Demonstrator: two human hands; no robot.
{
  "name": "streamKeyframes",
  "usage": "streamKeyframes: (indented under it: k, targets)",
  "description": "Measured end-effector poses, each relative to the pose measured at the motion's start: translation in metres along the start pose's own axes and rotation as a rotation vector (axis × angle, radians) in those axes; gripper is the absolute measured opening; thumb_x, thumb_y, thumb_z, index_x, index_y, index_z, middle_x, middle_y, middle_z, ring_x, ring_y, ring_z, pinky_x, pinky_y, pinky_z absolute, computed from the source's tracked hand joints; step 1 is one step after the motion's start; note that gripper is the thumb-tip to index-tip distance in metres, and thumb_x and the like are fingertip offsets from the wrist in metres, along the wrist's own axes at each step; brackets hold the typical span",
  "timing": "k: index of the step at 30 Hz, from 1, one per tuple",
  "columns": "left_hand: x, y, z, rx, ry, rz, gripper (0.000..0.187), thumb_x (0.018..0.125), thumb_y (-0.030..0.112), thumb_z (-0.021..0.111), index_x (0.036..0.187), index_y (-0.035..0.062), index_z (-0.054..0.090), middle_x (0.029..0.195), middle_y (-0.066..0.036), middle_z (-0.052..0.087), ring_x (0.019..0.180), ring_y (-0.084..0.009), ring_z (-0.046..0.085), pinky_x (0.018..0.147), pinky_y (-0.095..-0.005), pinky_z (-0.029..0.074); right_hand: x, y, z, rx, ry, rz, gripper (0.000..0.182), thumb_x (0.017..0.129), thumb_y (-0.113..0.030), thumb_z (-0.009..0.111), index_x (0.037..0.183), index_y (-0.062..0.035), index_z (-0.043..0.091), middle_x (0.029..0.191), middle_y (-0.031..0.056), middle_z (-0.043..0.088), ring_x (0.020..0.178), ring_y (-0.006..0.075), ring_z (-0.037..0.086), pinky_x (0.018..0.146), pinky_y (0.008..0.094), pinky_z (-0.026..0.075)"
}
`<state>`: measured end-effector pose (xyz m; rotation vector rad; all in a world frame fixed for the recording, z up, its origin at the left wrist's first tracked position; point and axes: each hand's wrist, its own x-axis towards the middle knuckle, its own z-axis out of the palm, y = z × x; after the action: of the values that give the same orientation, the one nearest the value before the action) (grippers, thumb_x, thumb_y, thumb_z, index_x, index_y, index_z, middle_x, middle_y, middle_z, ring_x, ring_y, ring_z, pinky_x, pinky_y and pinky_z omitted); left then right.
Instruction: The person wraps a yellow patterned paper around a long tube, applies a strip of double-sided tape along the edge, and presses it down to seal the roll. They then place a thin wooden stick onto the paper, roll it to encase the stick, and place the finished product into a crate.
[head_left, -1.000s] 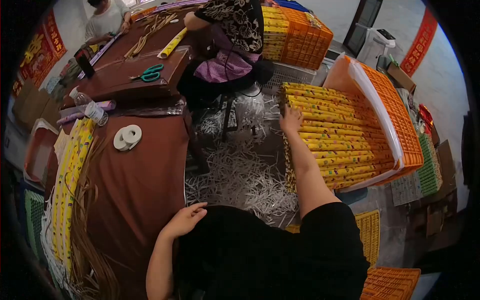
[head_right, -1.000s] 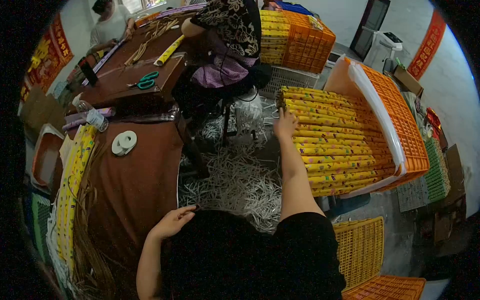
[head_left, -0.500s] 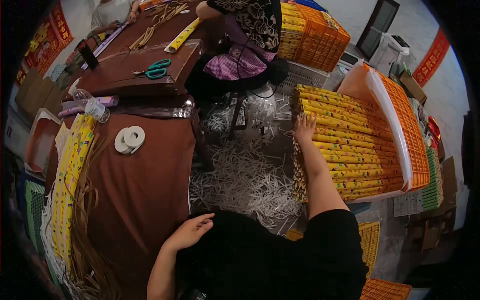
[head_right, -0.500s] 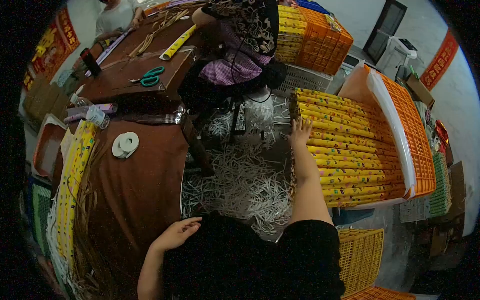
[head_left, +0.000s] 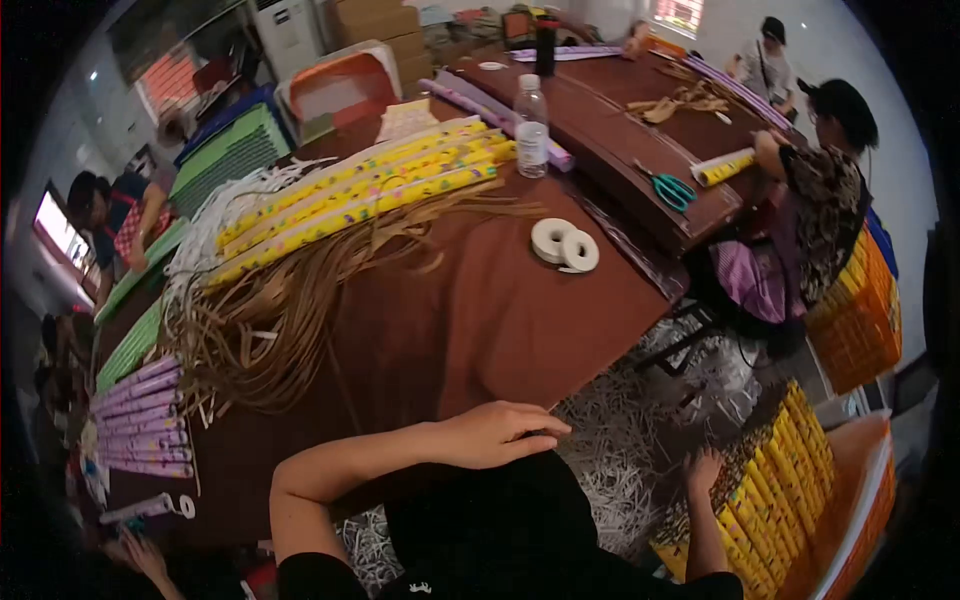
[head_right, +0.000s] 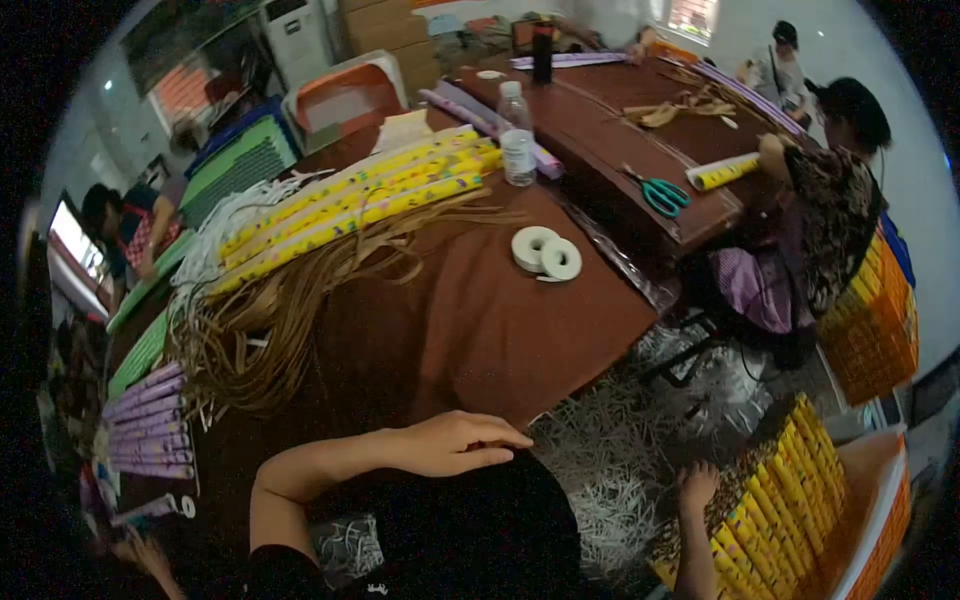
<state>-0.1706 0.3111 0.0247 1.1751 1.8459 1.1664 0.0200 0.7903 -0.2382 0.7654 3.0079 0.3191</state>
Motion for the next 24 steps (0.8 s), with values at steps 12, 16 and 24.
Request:
streamKeyframes:
  k: [12, 16, 24]
  targets:
    - [-0.045, -0.108, -0.015, 0.995, 0.561, -0.123, 0.050, 0.099, 0.041, 0.048, 0.138, 0.0095, 0.049, 0.143, -0.019, 0.043, 0.135, -0.0393, 0.036, 0.110, -0.0534, 0.029, 0.201, -0.448, -0.388, 0.928, 0.791, -1.235, 0.015, 0.083, -0.006, 0.067, 0.098, -0.0036, 0.068, 0.096, 0.0119, 0.068, 0.092, 0.0317, 0.061, 0.079, 0.0412, 0.049]
    - [-0.045, -0.118, -0.013, 0.986, 0.561, -0.108, 0.052, 0.100, 0.042, 0.043, 0.140, 0.0088, 0.047, 0.142, -0.020, 0.044, 0.133, -0.0403, 0.037, 0.109, -0.0533, 0.030, 0.296, -0.589, -0.368, 0.644, 0.552, -1.389, 0.025, 0.082, -0.019, 0.069, 0.102, -0.0030, 0.070, 0.103, 0.0169, 0.068, 0.095, 0.0353, 0.062, 0.083, 0.0417, 0.049]
    - [-0.042, -0.118, -0.012, 0.949, 0.492, -0.151, 0.057, 0.100, 0.045, 0.044, 0.144, 0.0078, 0.042, 0.147, -0.020, 0.039, 0.137, -0.0411, 0.032, 0.113, -0.0533, 0.024, 0.352, -0.655, -0.368, 0.634, -0.539, -1.212, 0.044, 0.092, -0.049, 0.059, 0.110, -0.0107, 0.073, 0.107, 0.0176, 0.070, 0.098, 0.0265, 0.067, 0.086, 0.0407, 0.050]
